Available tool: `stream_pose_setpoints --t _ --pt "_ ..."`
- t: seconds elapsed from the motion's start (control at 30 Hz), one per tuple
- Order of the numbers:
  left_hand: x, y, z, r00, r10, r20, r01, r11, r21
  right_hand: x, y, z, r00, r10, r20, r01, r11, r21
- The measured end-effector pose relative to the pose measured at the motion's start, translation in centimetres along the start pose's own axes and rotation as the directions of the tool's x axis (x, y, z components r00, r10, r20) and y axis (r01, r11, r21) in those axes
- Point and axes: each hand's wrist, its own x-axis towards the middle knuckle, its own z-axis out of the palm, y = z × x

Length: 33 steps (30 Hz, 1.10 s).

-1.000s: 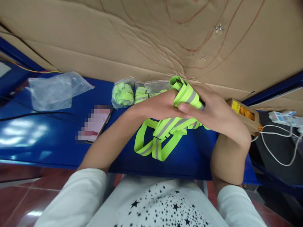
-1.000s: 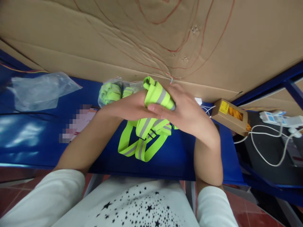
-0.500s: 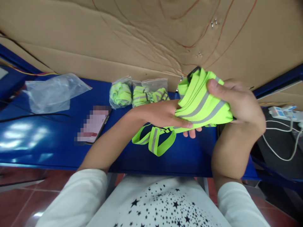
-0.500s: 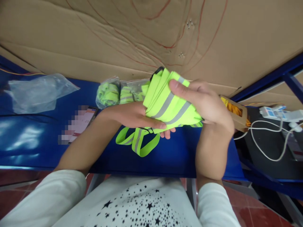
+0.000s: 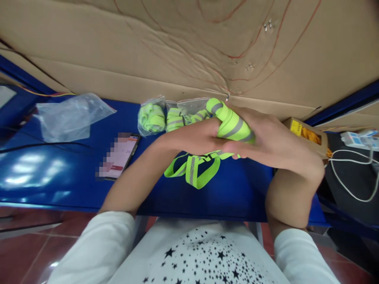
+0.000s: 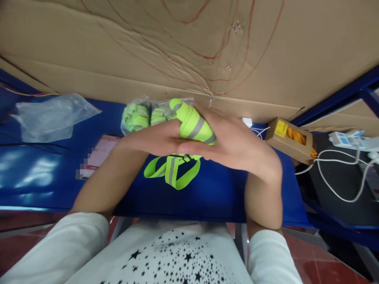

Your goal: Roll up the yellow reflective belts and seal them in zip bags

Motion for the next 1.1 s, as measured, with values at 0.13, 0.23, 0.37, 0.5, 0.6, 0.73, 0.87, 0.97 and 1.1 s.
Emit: stream_pose_setpoints --t 0.13,0.23,0.37,0.5,0.6,0.73,0.87,0.97,1.1 --pt "0.1 -0.1 0.4 0.998 -0.057 0.021 0.06 0.965 -0.256 0.2 0.0 0.4 0.999 -0.023 -0.047 0.014 0.982 -0.187" --pt "0.4 -0.5 0.9 0.993 -0.094 0.075 0.117 0.894 -0.433 0.1 0.0 0.1 0.981 -0.009 -0.196 -0.028 0.983 -0.182" --pt "0.8 -1.1 1.0 0.991 -0.092 0.095 0.119 0.935 -0.333 -0.6 0.2 -0.8 0.949 0.081 -0.303 -0.073 0.997 0.038" --pt "0.4 -0.9 0.5 0.991 -0.053 0.12 0.068 0.99 -0.121 -0.4 1.1 -0.9 0.955 0.287 -0.075 -0.234 0.885 0.403" --pt "0.0 -0.6 0.3 0.992 -0.054 0.115 0.058 0.998 -0.036 0.5 1.8 -0.3 0.945 0.318 0.074 -0.313 0.819 0.481" --pt "0.3 -0.6 0.2 0.999 -0.048 0.016 0.049 0.996 -0.072 1.3 2.0 0.3 0.963 0.155 -0.219 -0.097 0.962 0.255" --pt "0.5 -1.0 -0.1 0.999 -0.036 -0.025 0.031 0.986 -0.163 0.8 1.4 0.2 0.991 -0.026 -0.129 0.02 0.999 -0.05" --pt "0.4 -1.3 -0.4 0.996 -0.009 -0.092 -0.008 0.984 -0.178 0.7 1.1 0.5 0.997 -0.074 -0.019 0.07 0.985 -0.16" --pt "0.1 -1.0 -0.7 0.989 -0.108 -0.102 0.077 0.959 -0.273 1.2 1.1 1.5 0.99 0.0 -0.14 -0.013 0.995 -0.096"
